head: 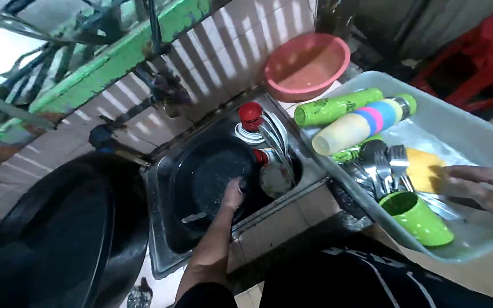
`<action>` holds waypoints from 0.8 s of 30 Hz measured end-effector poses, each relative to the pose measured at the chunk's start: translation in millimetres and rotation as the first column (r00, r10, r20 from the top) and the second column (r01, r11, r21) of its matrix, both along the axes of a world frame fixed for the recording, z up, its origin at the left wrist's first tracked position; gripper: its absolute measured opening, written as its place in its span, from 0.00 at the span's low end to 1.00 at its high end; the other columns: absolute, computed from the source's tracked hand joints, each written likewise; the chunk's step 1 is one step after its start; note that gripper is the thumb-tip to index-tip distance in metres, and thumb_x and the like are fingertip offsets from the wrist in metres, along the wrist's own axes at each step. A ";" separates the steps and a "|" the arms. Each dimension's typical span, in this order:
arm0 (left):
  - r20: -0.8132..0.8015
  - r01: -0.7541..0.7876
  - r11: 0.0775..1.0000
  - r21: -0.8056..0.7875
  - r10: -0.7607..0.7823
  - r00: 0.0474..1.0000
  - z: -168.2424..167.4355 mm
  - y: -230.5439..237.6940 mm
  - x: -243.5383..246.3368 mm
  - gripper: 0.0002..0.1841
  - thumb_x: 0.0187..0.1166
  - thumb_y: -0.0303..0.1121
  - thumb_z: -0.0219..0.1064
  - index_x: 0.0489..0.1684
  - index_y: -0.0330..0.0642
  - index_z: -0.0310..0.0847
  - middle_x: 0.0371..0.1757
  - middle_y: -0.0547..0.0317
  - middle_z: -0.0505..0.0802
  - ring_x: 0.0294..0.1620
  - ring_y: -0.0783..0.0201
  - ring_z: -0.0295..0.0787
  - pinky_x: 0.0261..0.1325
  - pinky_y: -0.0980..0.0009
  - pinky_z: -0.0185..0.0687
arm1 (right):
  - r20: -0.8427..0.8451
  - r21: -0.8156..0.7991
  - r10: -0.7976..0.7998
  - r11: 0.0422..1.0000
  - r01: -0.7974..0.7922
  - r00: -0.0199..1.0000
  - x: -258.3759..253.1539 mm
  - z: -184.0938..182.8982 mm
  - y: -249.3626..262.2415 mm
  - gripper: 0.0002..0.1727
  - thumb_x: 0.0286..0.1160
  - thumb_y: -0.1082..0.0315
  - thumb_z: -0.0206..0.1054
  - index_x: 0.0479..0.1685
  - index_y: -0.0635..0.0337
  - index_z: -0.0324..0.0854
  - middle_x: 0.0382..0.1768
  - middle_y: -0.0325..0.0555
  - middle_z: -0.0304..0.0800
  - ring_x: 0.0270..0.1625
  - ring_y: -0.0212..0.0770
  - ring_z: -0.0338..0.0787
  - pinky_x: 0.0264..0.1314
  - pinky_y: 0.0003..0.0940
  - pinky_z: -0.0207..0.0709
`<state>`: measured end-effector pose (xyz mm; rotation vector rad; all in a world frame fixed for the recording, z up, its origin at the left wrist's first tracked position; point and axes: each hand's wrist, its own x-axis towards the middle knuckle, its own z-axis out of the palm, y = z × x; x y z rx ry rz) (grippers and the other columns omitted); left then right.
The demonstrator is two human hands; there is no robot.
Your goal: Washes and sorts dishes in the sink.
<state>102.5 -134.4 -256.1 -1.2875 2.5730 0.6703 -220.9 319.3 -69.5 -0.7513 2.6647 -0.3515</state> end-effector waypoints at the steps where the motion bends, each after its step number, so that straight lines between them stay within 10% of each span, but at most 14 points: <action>1: -0.140 -0.037 0.999 0.030 0.041 0.989 8.7 4.3 -10.1 0.40 0.63 0.30 0.83 0.82 0.44 0.72 0.79 0.43 0.80 0.79 0.43 0.77 0.80 0.42 0.75 | -0.011 0.005 0.013 1.000 -0.013 1.000 -3.2 -3.8 2.8 0.16 0.86 0.62 0.65 0.66 0.49 0.89 0.59 0.59 0.93 0.62 0.69 0.90 0.61 0.80 0.73; 9: -0.597 0.056 0.977 0.205 0.079 0.798 186.1 68.2 -66.8 0.45 0.63 0.31 0.83 0.87 0.52 0.65 0.82 0.51 0.77 0.76 0.55 0.79 0.72 0.51 0.80 | -0.136 -0.018 0.036 0.999 -0.039 0.990 -4.1 -7.5 8.3 0.15 0.85 0.53 0.65 0.63 0.40 0.90 0.47 0.58 0.96 0.46 0.71 0.92 0.42 0.81 0.77; 13: -0.737 0.385 0.857 0.342 -0.009 0.676 246.9 116.5 -114.3 0.44 0.58 0.28 0.78 0.84 0.56 0.68 0.72 0.64 0.87 0.52 0.72 0.90 0.45 0.74 0.87 | -0.174 -0.078 0.049 0.995 -0.063 0.984 -3.2 -8.7 10.1 0.14 0.84 0.54 0.67 0.61 0.38 0.91 0.46 0.54 0.96 0.47 0.68 0.93 0.42 0.79 0.78; 16: -0.792 0.646 0.595 0.478 -0.026 0.610 255.2 156.2 -166.9 0.40 0.64 0.24 0.74 0.83 0.38 0.63 0.70 0.53 0.86 0.64 0.66 0.87 0.65 0.65 0.86 | -0.166 -0.105 0.056 0.992 -0.074 0.984 -2.1 -5.2 10.0 0.14 0.83 0.54 0.67 0.62 0.38 0.91 0.47 0.53 0.97 0.47 0.67 0.94 0.44 0.77 0.79; 24: -0.487 0.462 0.284 0.840 0.019 0.873 208.4 237.8 -270.1 0.23 0.90 0.41 0.53 0.78 0.39 0.68 0.52 0.50 0.89 0.48 0.63 0.89 0.54 0.62 0.88 | -0.146 -0.088 0.067 0.993 -0.081 0.987 -2.3 0.3 11.1 0.15 0.83 0.52 0.67 0.64 0.35 0.90 0.50 0.48 0.97 0.54 0.61 0.94 0.53 0.70 0.82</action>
